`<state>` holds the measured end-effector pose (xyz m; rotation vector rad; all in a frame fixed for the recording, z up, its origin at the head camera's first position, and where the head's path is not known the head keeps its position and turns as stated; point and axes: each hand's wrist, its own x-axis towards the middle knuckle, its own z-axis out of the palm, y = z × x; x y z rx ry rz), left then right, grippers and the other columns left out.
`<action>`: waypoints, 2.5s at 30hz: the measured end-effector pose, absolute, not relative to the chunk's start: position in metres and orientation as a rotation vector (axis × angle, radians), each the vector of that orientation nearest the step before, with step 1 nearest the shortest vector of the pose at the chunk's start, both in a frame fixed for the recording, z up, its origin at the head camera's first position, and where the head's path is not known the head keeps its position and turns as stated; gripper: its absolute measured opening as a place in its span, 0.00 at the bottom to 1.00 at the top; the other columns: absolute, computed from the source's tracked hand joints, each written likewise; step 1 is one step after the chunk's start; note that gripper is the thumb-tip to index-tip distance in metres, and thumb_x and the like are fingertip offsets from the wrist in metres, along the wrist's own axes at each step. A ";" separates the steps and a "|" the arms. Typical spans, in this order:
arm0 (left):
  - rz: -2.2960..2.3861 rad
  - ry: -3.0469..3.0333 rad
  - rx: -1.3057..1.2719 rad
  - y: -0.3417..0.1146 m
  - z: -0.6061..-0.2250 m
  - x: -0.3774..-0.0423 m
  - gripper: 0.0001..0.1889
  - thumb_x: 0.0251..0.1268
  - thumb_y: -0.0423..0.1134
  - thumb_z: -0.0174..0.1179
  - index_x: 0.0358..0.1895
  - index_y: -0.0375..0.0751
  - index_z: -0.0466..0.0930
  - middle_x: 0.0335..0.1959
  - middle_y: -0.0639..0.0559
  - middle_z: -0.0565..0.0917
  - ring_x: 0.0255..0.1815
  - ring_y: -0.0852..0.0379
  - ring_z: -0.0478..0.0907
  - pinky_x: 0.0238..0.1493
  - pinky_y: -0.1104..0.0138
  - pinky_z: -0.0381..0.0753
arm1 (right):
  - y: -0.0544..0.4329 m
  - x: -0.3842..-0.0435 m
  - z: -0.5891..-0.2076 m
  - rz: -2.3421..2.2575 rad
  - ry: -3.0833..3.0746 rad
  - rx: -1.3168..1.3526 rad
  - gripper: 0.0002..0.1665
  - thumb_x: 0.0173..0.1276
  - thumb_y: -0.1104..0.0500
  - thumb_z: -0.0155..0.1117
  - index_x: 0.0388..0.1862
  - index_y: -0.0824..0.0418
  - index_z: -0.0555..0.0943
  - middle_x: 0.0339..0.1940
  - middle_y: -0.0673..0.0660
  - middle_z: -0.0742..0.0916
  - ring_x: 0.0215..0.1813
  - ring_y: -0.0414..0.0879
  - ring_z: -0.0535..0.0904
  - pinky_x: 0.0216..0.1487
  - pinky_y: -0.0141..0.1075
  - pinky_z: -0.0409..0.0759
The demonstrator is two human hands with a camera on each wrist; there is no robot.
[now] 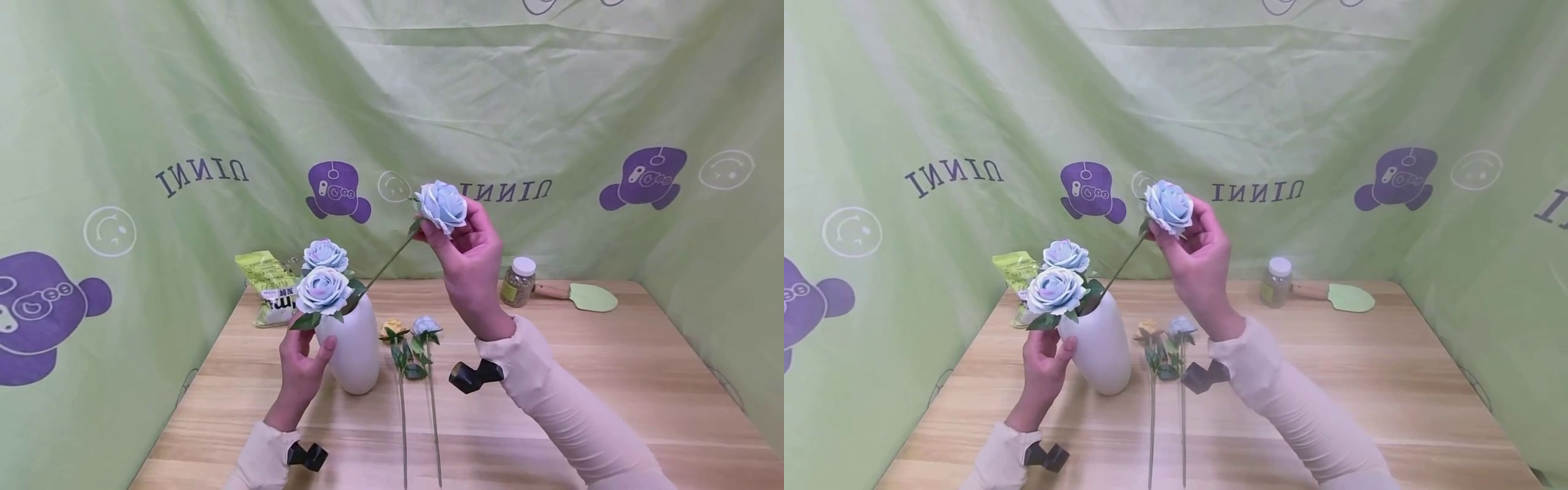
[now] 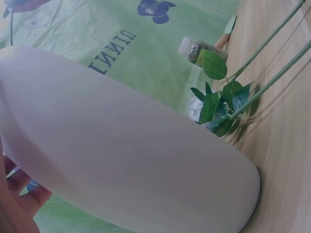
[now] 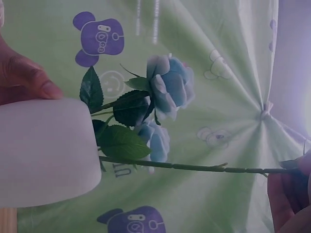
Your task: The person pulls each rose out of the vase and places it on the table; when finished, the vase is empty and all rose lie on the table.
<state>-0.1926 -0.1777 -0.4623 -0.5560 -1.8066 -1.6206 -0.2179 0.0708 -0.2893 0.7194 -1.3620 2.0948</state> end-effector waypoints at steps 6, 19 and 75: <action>-1.622 -1.802 -0.569 -0.179 -0.462 -0.194 0.28 0.55 0.20 0.61 0.62 0.25 0.70 0.58 0.58 0.78 0.60 0.64 0.77 0.67 0.74 0.76 | 0.076 -0.218 -0.283 2.086 -1.290 0.730 0.22 0.63 0.77 0.62 0.55 0.64 0.77 0.48 0.55 0.86 0.43 0.45 0.88 0.46 0.40 0.89; -1.629 -1.802 -0.554 -0.178 -0.461 -0.193 0.27 0.56 0.20 0.61 0.61 0.24 0.70 0.58 0.58 0.78 0.60 0.64 0.77 0.66 0.75 0.76 | 0.087 -0.215 -0.273 2.075 -1.192 0.709 0.20 0.64 0.75 0.64 0.55 0.67 0.77 0.44 0.58 0.88 0.43 0.47 0.88 0.45 0.40 0.90; -1.611 -1.847 -0.564 -0.181 -0.461 -0.193 0.22 0.64 0.23 0.56 0.61 0.18 0.67 0.57 0.61 0.77 0.59 0.67 0.77 0.65 0.78 0.75 | 0.178 -0.249 -0.406 2.384 -2.456 0.165 0.29 0.71 0.67 0.61 0.65 0.79 0.64 0.37 0.50 0.89 0.35 0.40 0.88 0.45 0.35 0.89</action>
